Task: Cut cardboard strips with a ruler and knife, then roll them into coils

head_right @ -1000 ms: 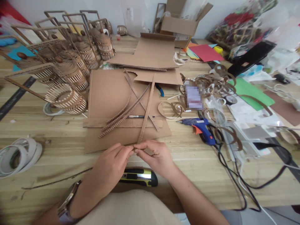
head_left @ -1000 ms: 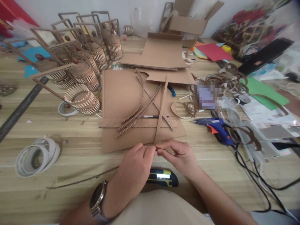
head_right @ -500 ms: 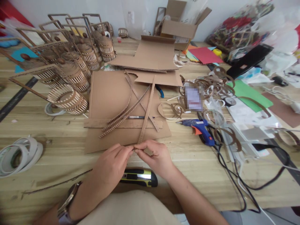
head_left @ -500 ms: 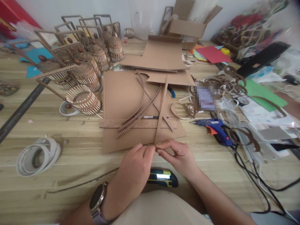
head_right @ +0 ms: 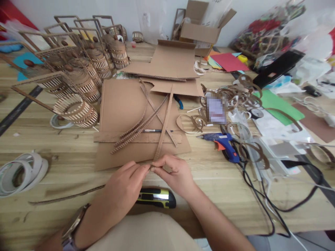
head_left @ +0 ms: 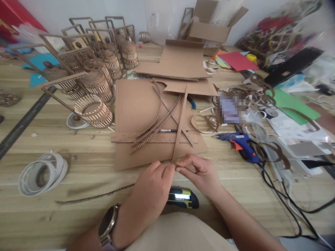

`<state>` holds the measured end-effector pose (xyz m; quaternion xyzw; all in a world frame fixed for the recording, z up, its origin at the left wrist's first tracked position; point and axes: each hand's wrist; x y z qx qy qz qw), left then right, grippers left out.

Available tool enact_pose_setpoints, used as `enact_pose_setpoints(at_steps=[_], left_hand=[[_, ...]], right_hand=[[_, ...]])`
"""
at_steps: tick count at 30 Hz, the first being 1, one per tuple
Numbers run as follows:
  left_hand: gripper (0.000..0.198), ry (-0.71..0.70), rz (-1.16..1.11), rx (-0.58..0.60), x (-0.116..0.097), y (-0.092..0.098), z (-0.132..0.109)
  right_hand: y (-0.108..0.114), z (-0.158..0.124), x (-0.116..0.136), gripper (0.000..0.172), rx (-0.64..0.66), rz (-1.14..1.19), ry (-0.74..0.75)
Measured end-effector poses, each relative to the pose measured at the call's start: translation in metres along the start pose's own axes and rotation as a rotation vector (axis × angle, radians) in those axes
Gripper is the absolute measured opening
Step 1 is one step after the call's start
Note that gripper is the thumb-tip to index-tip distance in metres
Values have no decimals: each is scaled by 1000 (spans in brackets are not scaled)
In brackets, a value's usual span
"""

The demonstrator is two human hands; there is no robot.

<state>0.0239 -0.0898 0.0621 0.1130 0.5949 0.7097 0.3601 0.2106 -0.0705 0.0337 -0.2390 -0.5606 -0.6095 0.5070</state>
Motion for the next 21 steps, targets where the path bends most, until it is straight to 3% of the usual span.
enact_pose_setpoints(at_steps=[10,21], left_hand=[[29,-8,15,74,-7,9,1],[28,3,37,169,-8,9,0]], right_hand=[[0,2,-3,28,128,249,-148],[1,3,-1,36,203,244,-193]])
Point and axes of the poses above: each hand's wrist, its own z-axis towards the middle knuckle, its own y-axis out of the back of the hand, x = y × z, and after that the axes turned 3 degrees about x, right-handed
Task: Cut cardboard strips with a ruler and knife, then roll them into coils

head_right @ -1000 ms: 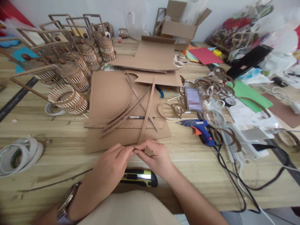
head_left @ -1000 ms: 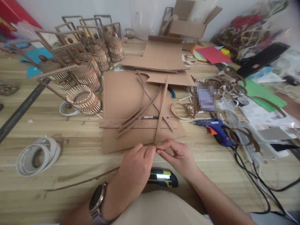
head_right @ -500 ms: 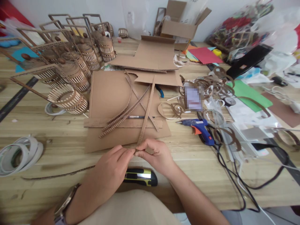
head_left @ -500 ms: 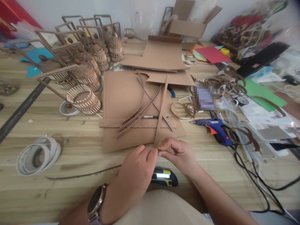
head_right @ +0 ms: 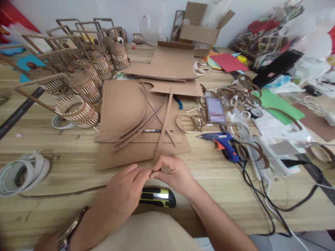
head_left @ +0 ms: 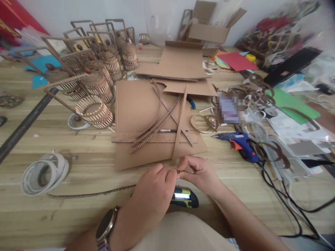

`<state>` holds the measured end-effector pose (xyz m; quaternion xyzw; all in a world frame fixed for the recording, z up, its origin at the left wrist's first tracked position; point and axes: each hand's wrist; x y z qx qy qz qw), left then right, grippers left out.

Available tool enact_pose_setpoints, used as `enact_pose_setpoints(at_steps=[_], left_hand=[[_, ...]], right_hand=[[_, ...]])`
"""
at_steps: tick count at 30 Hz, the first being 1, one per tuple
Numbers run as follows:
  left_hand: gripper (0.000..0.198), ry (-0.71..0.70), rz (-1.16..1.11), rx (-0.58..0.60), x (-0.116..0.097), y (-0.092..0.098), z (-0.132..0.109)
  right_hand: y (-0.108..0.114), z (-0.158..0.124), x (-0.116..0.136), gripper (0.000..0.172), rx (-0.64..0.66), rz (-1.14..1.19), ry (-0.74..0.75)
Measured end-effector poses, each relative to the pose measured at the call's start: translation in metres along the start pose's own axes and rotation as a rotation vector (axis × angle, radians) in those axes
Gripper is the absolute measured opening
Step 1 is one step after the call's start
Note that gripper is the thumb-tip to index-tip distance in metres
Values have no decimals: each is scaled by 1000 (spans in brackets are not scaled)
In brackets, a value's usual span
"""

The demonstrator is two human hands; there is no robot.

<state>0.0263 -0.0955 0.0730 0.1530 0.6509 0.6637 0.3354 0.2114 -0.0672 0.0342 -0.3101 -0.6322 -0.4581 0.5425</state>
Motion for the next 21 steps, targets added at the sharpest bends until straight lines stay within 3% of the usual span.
enact_pose_setpoints(at_steps=[4,7,11,16,21], left_hand=[[27,-9,-17,27,1,-1,-1],[22,62,-48,25,1,-5,-3],[22,153,-61,-53,4,-9,-4],[25,147,-45,-167,7,-7,-3],[24,182,-64,-155,4,-7,-4]], right_hand=[[0,-1,3,34,-11,-78,28],[-1,-1,4,29,-35,-123,52],[0,-2,5,17,-8,-81,40],[0,-2,6,18,-1,-64,45],[-3,-1,7,16,-38,-160,121]])
Point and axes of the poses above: each hand's wrist, its own z-axis towards the middle knuckle, its own y-axis out of the back of the hand, x = y × z, and after that the axes turned 3 degrees about x, right-handed
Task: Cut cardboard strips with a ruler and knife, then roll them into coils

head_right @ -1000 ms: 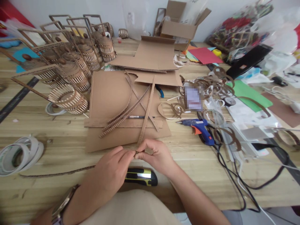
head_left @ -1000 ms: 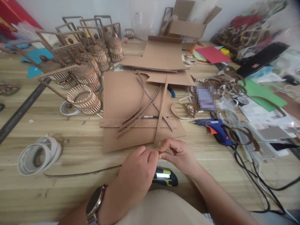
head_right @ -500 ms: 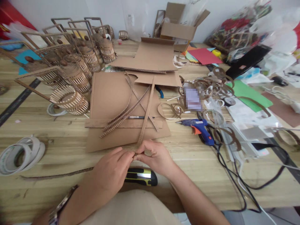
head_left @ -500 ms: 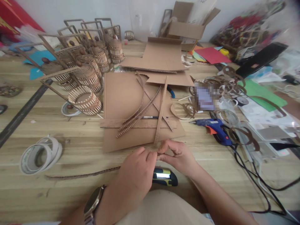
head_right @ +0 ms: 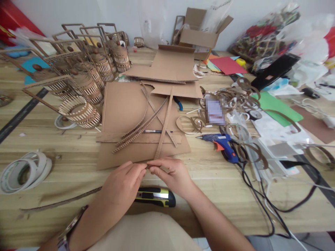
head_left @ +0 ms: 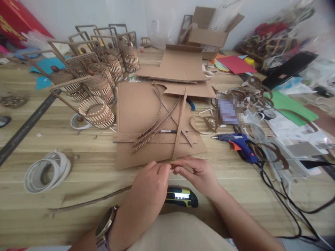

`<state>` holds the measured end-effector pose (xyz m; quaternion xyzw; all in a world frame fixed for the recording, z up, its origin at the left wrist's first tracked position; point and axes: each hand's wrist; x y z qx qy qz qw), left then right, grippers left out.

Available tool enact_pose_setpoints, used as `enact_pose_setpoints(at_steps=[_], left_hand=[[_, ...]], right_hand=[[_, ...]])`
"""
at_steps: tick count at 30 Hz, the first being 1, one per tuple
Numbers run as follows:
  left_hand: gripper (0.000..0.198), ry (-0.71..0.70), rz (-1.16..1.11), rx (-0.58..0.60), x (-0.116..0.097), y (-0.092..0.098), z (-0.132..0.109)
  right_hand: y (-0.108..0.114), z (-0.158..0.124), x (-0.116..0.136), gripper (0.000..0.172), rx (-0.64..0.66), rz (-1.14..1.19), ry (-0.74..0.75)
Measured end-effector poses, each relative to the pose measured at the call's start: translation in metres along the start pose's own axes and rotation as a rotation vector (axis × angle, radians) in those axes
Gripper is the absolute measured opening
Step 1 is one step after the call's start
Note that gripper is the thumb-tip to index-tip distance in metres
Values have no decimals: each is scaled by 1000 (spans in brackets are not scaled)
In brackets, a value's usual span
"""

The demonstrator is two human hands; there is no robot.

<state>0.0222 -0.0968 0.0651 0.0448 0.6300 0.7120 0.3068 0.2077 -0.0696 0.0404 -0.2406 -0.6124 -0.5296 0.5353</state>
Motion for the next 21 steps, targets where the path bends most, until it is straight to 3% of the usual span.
enact_pose_setpoints(at_steps=[4,13,21], left_hand=[[27,-2,-11,20,-1,1,-1],[29,-32,-13,-52,1,1,2],[29,-48,-15,-53,0,0,2]], right_hand=[[-1,-1,0,19,1,-83,75],[-1,0,-1,20,-41,-196,155],[-1,-1,-1,13,-61,-122,57]])
Point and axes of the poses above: each hand's wrist, its own z-axis towards the middle knuckle, its own y-axis out of the back of the hand, x = y × z, and after that the axes turned 3 degrees about x, right-handed
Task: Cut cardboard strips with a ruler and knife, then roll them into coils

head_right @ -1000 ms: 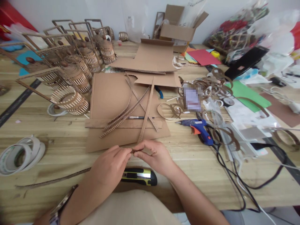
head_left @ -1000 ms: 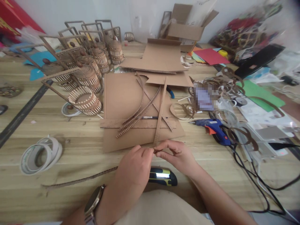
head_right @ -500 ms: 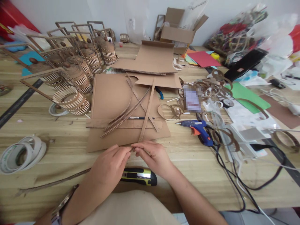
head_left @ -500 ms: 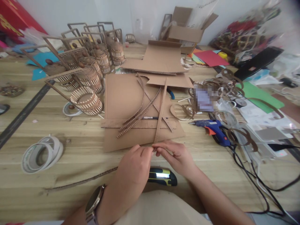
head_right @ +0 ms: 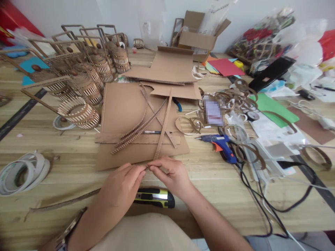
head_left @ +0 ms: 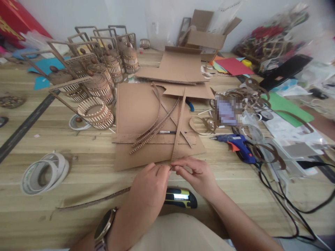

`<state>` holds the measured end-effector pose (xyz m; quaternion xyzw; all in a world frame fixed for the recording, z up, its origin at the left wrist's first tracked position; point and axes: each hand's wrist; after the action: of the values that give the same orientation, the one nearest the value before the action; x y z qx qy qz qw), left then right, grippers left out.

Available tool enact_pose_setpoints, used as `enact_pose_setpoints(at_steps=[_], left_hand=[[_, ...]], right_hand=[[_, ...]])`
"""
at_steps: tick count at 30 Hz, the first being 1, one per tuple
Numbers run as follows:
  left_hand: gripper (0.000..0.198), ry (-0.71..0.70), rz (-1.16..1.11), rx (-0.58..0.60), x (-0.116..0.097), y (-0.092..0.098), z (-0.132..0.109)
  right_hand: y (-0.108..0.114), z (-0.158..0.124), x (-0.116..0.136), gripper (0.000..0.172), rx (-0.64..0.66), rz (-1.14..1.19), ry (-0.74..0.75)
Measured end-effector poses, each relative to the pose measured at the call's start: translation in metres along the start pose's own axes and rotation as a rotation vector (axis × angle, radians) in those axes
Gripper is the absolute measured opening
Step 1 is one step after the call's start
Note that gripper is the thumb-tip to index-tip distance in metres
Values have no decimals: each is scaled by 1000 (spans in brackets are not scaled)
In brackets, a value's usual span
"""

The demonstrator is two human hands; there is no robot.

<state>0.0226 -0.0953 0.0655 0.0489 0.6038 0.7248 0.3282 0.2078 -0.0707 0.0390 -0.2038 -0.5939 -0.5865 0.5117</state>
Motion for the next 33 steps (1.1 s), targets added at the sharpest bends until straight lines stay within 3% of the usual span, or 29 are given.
enact_pose_setpoints(at_steps=[11,26,33], left_hand=[[31,-24,-2,9,-2,0,1],[32,-35,-31,60,-6,0,-3],[31,-45,-54,136,-7,3,-2]], right_hand=[[-3,-1,-1,10,-17,71,-15],[-7,-3,-5,30,3,178,-67],[-8,-3,-5,36,-1,188,-54]])
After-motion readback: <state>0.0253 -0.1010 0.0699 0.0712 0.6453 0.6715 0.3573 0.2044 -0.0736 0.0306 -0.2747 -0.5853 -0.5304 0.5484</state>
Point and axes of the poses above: each hand's wrist, its own z-axis towards the middle knuckle, its own y-axis out of the back of the hand, x = y × z, and after that the axes turned 3 degrees about x, right-handed
